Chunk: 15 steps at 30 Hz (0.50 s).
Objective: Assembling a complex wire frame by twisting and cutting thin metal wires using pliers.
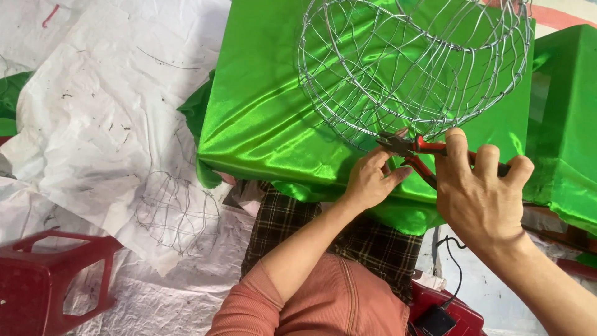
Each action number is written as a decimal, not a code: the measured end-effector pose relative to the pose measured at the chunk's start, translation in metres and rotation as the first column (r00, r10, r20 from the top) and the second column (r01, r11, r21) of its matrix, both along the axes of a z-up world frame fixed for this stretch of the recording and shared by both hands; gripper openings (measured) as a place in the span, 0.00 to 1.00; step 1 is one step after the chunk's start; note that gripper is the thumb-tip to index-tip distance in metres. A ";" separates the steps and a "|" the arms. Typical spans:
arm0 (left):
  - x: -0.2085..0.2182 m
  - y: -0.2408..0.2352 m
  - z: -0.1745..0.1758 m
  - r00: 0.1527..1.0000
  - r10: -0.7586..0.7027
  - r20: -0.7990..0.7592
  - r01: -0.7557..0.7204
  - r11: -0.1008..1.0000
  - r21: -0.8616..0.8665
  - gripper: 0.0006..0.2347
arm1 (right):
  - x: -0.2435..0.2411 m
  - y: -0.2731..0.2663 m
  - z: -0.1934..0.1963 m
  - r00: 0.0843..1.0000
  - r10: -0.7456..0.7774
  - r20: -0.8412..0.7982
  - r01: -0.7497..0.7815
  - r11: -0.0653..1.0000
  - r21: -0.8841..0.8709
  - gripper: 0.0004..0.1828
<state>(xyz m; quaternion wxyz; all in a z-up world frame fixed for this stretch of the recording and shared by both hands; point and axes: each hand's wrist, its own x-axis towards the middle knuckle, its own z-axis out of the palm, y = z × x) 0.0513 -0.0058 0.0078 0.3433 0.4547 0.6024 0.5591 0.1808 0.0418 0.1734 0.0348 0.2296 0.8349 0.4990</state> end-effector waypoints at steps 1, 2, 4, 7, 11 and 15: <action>0.001 0.000 -0.001 1.000 -0.006 -0.017 0.006 1.000 -0.018 0.25 | -0.002 0.000 0.002 1.000 0.015 -0.005 -0.015 1.000 -0.013 0.11; 0.002 0.000 -0.003 0.999 -0.014 -0.034 0.013 0.999 -0.036 0.26 | -0.004 -0.001 0.003 1.000 0.028 -0.010 -0.029 0.999 -0.026 0.10; 0.004 0.000 -0.003 0.999 -0.008 -0.039 0.007 1.000 -0.027 0.26 | -0.002 0.000 0.000 1.000 0.013 0.002 -0.013 0.999 -0.047 0.10; 0.003 -0.001 0.000 0.999 -0.008 -0.033 0.007 0.999 -0.031 0.24 | 0.002 0.001 -0.005 0.999 -0.016 0.027 0.018 0.997 -0.072 0.12; 0.003 -0.002 -0.001 0.999 -0.022 -0.025 0.020 0.998 -0.058 0.24 | 0.003 -0.001 -0.009 0.999 -0.025 0.040 0.028 0.997 -0.067 0.11; 0.004 -0.002 -0.001 1.000 0.010 -0.001 -0.010 1.000 0.020 0.21 | 0.001 -0.002 -0.008 0.999 -0.032 0.031 0.034 0.997 -0.073 0.09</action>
